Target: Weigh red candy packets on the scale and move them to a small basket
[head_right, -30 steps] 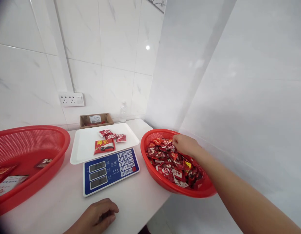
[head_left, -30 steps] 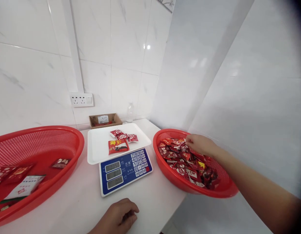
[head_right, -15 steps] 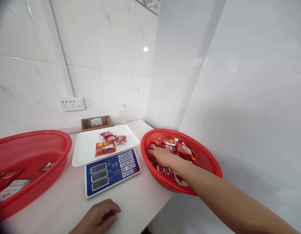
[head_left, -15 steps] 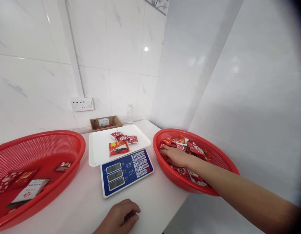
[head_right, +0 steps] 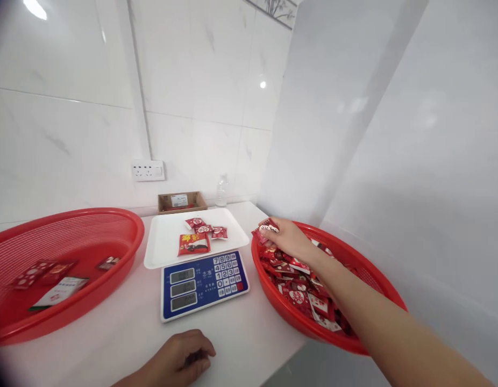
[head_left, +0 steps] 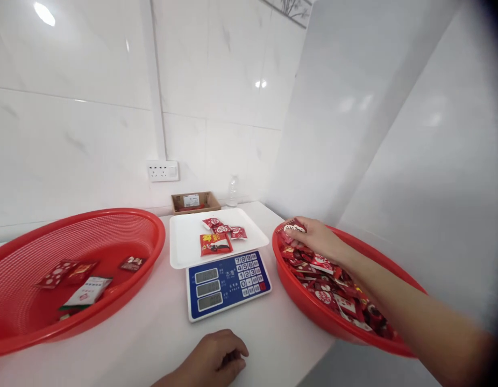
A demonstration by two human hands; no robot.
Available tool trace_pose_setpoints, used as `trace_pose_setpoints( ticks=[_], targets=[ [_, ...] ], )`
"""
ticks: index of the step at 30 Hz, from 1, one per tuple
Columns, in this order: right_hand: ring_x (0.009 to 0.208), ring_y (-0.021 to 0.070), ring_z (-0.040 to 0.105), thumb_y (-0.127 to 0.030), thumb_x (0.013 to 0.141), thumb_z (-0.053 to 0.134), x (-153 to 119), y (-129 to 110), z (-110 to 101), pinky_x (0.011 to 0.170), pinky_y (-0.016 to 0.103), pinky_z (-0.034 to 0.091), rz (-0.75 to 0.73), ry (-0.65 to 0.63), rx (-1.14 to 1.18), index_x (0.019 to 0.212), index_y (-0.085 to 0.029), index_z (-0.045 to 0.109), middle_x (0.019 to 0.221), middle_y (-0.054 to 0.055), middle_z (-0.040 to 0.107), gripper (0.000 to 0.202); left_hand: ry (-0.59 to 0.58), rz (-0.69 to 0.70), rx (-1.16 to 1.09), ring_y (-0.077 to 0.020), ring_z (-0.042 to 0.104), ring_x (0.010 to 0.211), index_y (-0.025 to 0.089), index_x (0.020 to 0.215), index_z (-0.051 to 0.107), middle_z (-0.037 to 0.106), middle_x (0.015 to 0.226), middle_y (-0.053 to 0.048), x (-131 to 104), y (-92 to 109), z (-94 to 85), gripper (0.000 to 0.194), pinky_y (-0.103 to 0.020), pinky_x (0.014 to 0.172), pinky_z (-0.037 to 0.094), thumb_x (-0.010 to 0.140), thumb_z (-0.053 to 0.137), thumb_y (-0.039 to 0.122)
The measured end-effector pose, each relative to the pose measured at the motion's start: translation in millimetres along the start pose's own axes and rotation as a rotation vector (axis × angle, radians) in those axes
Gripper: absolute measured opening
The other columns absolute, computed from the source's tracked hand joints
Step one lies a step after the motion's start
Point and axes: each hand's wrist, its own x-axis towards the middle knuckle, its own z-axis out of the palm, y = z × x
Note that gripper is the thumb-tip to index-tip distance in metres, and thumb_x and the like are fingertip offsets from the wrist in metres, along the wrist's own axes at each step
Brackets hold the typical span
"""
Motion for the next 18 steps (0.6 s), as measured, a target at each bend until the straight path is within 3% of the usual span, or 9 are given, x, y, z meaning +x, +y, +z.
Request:
trace_pose_setpoints(
  ticks=[2, 6, 9, 11, 14, 16, 18],
  targets=[
    [0.066, 0.0130, 0.062, -0.032, 0.078, 0.048, 8, -17, 16, 0.061, 0.024, 0.050, -0.035, -0.010, 0.084, 0.090, -0.019, 0.053, 0.079, 0.002, 0.065, 0.019, 0.005, -0.004, -0.006, -0.0137, 0.059, 0.073, 0.017, 0.093, 0.064, 0.062, 0.085, -0.005, -2, 3, -0.7, 0.022, -0.018, 0.065, 0.045, 0.076, 0.050, 0.016],
    [0.065, 0.0116, 0.062, -0.028, 0.078, 0.046, 32, -40, 54, 0.061, 0.022, 0.048, -0.124, -0.129, -0.062, 0.090, -0.017, 0.054, 0.080, 0.003, 0.065, 0.018, 0.018, -0.003, -0.006, -0.0134, 0.059, 0.073, 0.018, 0.094, 0.064, 0.062, 0.087, -0.005, -3, 4, -0.7, 0.022, -0.018, 0.065, 0.046, 0.076, 0.051, 0.018],
    [0.066, 0.0130, 0.062, -0.028, 0.078, 0.045, 54, -45, 75, 0.062, 0.024, 0.047, -0.129, -0.135, -0.134, 0.100, -0.017, 0.052, 0.083, 0.004, 0.066, 0.025, 0.023, 0.006, 0.010, -0.0129, 0.059, 0.071, 0.018, 0.095, 0.064, 0.062, 0.087, -0.005, -3, 1, 0.0, 0.024, -0.017, 0.063, 0.046, 0.076, 0.052, 0.018],
    [0.080, 0.0178, 0.062, -0.030, 0.078, 0.047, 67, -43, 84, 0.072, 0.029, 0.047, -0.119, -0.118, -0.200, 0.111, -0.016, 0.049, 0.096, 0.008, 0.064, 0.036, 0.013, 0.006, 0.022, -0.0126, 0.059, 0.070, 0.018, 0.096, 0.065, 0.063, 0.087, -0.005, -2, 0, 0.3, 0.024, -0.017, 0.062, 0.046, 0.075, 0.052, 0.018],
    [0.114, 0.0296, 0.043, -0.035, 0.077, 0.050, 79, -40, 95, 0.091, 0.042, 0.035, -0.104, -0.089, -0.324, 0.124, -0.016, 0.042, 0.125, 0.015, 0.048, 0.051, -0.003, 0.007, 0.036, -0.0125, 0.059, 0.070, 0.019, 0.096, 0.065, 0.063, 0.087, -0.004, -3, 0, 0.2, 0.024, -0.017, 0.062, 0.046, 0.075, 0.053, 0.018],
    [0.124, 0.0338, 0.028, -0.044, 0.080, 0.044, 82, -41, 106, 0.095, 0.048, 0.028, -0.088, -0.098, -0.379, 0.130, -0.017, 0.037, 0.135, 0.015, 0.035, 0.057, -0.002, 0.009, 0.034, -0.0126, 0.058, 0.070, 0.019, 0.096, 0.065, 0.062, 0.087, -0.004, -3, 1, -0.1, 0.024, -0.018, 0.063, 0.047, 0.075, 0.053, 0.019],
    [0.127, 0.0355, 0.022, -0.054, 0.081, 0.035, 82, -43, 122, 0.094, 0.052, 0.027, -0.063, -0.126, -0.410, 0.133, -0.021, 0.031, 0.140, 0.015, 0.028, 0.062, -0.001, 0.011, 0.020, -0.0128, 0.058, 0.072, 0.020, 0.098, 0.064, 0.062, 0.089, -0.004, -4, 2, -0.5, 0.024, -0.019, 0.064, 0.047, 0.077, 0.052, 0.021]
  ],
)
